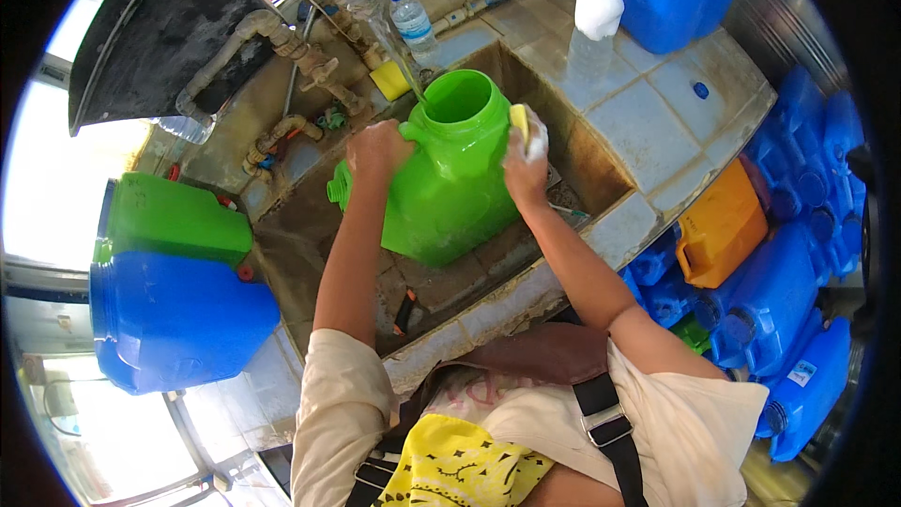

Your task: The person washes several large plastic jerrycans and their caps in a tiled sink. They rinse the containers under running water, scrub the exterior and interior with a sponge, and use a toothbrush to clean the cap threads. The person handles green and blue jerrycans one at a time, rinsing and scrubbing each before moving to the next.

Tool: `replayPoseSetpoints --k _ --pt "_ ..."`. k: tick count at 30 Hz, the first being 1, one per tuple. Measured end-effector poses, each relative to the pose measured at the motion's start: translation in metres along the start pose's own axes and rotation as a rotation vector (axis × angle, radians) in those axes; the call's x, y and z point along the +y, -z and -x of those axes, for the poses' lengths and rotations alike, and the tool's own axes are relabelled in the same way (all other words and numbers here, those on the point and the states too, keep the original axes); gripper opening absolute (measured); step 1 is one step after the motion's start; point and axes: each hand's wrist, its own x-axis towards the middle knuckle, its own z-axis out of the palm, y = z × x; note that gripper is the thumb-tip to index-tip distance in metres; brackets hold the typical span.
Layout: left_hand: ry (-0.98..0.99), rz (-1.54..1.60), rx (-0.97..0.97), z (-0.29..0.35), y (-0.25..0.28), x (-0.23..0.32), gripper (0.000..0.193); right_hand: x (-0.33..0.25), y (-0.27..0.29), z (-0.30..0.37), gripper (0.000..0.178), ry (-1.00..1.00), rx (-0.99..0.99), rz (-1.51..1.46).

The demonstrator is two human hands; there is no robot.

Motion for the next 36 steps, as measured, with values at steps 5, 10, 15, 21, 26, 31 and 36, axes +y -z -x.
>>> replayPoseSetpoints --k 5,10,15,21,26,31,36 --pt "0.012 0.009 0.049 0.021 0.0 0.009 0.035 0.005 -0.033 -0.095 0.031 -0.459 -0.46 -0.448" --pt "0.16 -0.038 -0.012 0.006 0.005 0.019 0.033 0.001 -0.017 -0.066 0.032 -0.144 -0.315 -0.014" --pt "0.292 0.065 0.008 0.003 0.0 0.007 0.038 -0.001 -0.04 0.015 0.033 0.534 -0.092 0.299" --pt "0.447 0.195 0.063 0.061 -0.003 -0.051 0.047 0.031 -0.061 -0.037 0.04 -0.606 -0.399 0.25" --pt "0.485 0.317 0.22 0.137 -0.031 -0.111 0.037 -0.005 -0.042 0.026 0.044 -0.317 -0.479 0.195" --pt "0.452 0.669 0.475 0.211 -0.088 -0.168 0.032 0.028 -0.057 0.019 0.049 -0.314 -0.8 0.407" --pt "0.246 0.762 0.679 0.251 -0.128 -0.192 0.024 0.093 -0.079 0.01 0.051 -0.056 -1.396 0.672"
